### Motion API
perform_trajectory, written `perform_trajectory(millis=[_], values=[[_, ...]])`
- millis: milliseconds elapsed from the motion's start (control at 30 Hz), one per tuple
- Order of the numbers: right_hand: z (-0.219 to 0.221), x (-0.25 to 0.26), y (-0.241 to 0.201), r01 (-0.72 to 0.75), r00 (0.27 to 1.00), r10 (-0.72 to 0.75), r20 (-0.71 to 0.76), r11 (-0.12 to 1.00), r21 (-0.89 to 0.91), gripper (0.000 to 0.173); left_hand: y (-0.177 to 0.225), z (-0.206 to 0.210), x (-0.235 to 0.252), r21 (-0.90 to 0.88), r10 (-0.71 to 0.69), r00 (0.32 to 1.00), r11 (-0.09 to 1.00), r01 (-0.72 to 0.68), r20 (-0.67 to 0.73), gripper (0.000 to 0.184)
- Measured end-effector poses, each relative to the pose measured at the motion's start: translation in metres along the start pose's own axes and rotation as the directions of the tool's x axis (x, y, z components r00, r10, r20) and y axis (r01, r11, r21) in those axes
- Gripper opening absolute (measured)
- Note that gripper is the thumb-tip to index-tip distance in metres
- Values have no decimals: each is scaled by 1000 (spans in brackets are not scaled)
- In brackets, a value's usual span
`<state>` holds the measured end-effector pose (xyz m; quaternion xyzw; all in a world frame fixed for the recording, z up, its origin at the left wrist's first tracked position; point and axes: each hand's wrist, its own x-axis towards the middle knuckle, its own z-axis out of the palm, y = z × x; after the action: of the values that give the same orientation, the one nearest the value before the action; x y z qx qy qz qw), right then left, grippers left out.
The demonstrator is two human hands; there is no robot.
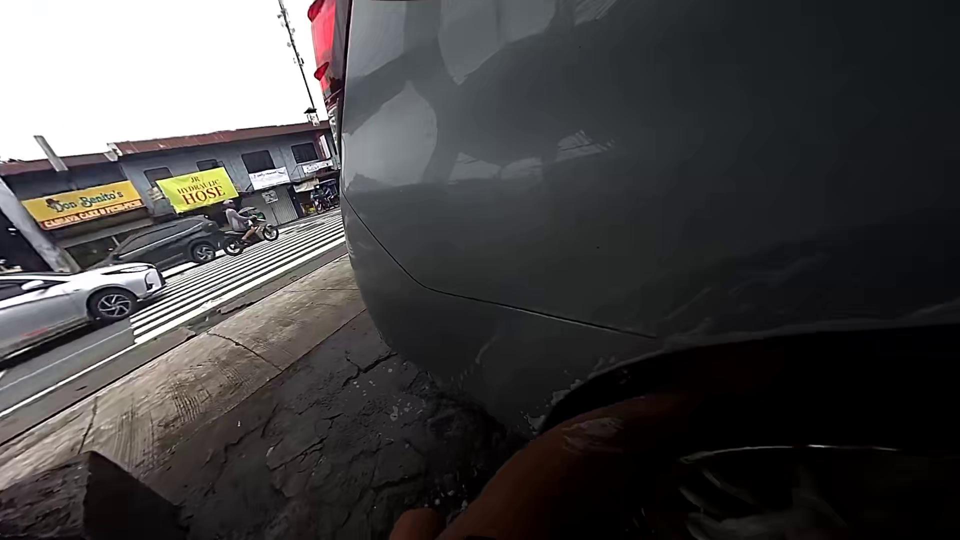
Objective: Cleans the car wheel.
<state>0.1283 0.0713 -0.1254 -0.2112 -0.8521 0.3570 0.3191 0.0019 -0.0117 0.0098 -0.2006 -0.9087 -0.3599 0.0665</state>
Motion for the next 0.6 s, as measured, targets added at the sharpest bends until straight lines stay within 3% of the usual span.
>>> perform_trajectory(millis=[67,167,200,333,400,467,600], values=[[-18,-2,-12,-34,993,36,116,999,-20,70,0,2,-1,134,-27,999,991,25,19,37],[-25,-1,11,56,998,-54,30,997,-52,59,4,11,3,410,43,998,910,-59,48,41],[-25,-5,19,20,999,-18,37,999,-48,58,5,11,2,462,97,994,880,-110,51,40],[-29,-20,9,-321,947,320,28,940,115,52,15,15,-4,502,45,999,863,-50,21,37],[-16,-13,-6,-280,960,280,13,956,93,53,16,17,-5,500,84,996,864,-57,-31,36],[5,-8,-3,-166,986,167,12,985,-34,65,15,17,-3,468,99,993,882,-60,-59,37],[16,-1,32,-120,993,108,-56,955,-273,59,8,20,1,378,117,989,923,-75,-89,40]])
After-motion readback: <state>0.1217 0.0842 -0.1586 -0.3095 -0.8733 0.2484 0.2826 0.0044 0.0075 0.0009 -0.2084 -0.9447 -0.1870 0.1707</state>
